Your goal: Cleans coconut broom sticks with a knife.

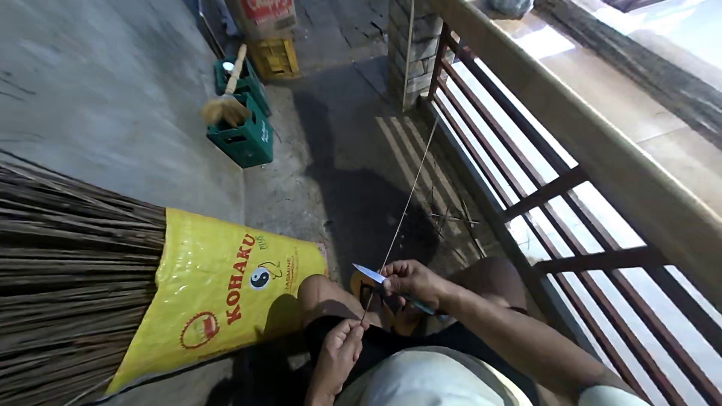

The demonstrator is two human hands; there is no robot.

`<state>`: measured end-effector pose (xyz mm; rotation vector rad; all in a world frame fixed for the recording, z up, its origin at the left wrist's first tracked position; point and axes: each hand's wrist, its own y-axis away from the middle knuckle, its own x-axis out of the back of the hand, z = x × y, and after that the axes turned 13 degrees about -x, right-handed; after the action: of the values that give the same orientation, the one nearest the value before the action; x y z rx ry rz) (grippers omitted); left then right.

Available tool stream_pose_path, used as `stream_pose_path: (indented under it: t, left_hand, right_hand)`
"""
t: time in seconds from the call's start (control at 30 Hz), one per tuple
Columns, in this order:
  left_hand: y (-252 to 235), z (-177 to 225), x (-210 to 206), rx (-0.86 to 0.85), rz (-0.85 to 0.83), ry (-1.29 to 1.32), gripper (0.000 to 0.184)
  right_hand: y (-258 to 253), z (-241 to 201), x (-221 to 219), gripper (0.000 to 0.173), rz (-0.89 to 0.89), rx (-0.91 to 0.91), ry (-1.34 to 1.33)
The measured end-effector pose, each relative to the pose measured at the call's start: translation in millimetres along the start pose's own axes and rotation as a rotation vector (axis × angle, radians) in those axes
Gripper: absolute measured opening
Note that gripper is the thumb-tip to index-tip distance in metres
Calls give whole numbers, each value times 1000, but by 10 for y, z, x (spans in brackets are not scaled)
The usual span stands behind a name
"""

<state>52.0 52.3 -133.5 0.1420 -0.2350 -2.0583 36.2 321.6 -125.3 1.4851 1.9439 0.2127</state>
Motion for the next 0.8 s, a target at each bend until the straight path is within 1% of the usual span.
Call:
stream_pose_path:
  t: [0.03,0.07,0.17,0.2,0.23,0.3,0.37,0.47,0.53,0.57,0.6,0.7,0.73,0.8]
  left_hand:
    - [0,4,7,-7,-5,-3,21]
    - [7,6,18,-10,-11,0,22]
    - [36,4,43,20,-28,19,22]
    - [38,1,48,36,-33,26,22]
    - [41,-4,50,49,-37,38,23]
    - [47,-14,39,68,-48,69,24]
    - [48,-27,38,88,-57,126,25]
    - [48,-28,79,120,-69,212,26]
    - [52,-12,108,123,-92,248,26]
    - [57,-2,125,121,-106,265,26]
    - [64,12,143,120,-119,283,26]
    - [81,22,184,126,-128,289,25]
    - [86,24,189,124,-132,285,25]
    - [100,37,193,122,-148,276,25]
  right_hand:
    - [-6,-2,-7,17,7,21,-9]
    - [-33,-33,32,18,72,43,-40]
    - [-194,-199,304,23,386,40,-244]
    - [-240,-229,384,24,442,43,-306]
    - [-265,-229,428,24,456,57,-344]
    - [-263,-161,418,25,392,87,-325]
    - [-211,-51,327,29,272,117,-174]
    - [-87,99,91,28,15,109,48]
    - [-71,148,26,25,-152,115,95]
    - [-75,126,31,25,-172,127,85]
    - [-81,74,63,27,-134,144,67]
    - [-117,-189,229,31,109,180,-55]
    - [-136,-239,273,30,145,175,-96]
    - [-149,-222,285,31,99,161,-70]
